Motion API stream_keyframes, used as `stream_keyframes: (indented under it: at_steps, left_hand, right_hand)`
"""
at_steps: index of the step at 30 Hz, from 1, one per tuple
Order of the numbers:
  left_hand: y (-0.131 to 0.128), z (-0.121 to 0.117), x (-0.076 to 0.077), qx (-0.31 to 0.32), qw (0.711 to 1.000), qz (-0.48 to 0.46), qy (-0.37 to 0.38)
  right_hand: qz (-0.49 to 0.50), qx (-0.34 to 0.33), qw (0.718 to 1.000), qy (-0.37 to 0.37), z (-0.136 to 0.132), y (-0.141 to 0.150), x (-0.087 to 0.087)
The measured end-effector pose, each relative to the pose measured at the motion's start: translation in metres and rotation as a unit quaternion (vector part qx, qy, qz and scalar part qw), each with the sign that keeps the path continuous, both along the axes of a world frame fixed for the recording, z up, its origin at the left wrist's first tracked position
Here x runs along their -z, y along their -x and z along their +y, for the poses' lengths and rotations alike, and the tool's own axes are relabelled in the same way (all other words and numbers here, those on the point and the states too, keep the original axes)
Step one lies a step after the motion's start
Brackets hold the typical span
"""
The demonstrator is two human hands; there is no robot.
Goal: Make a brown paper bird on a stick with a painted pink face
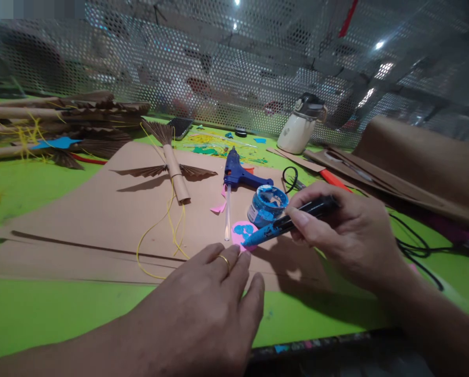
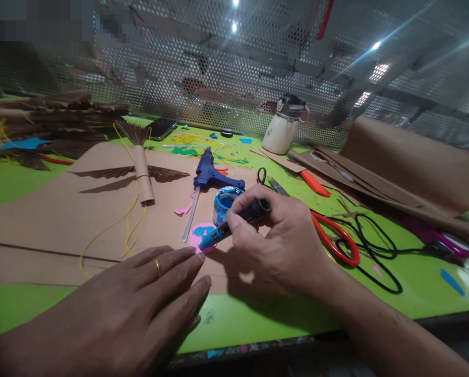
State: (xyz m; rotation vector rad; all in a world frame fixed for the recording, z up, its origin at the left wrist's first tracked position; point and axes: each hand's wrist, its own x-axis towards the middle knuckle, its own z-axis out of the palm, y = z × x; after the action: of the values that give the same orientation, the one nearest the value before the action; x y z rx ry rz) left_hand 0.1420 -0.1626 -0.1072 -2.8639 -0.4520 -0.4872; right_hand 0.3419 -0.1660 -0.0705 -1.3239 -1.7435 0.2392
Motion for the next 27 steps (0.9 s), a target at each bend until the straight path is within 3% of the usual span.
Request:
stream_keyframes:
  at_steps: [27]
  left_hand:
    - [-0.0026,-0.0013,-0.0044,-0.008,1.0,0.006,0.013]
  right_hand:
    - [0.048,0.003,0.998,0.026,0.0056,-0.0071,0.0051]
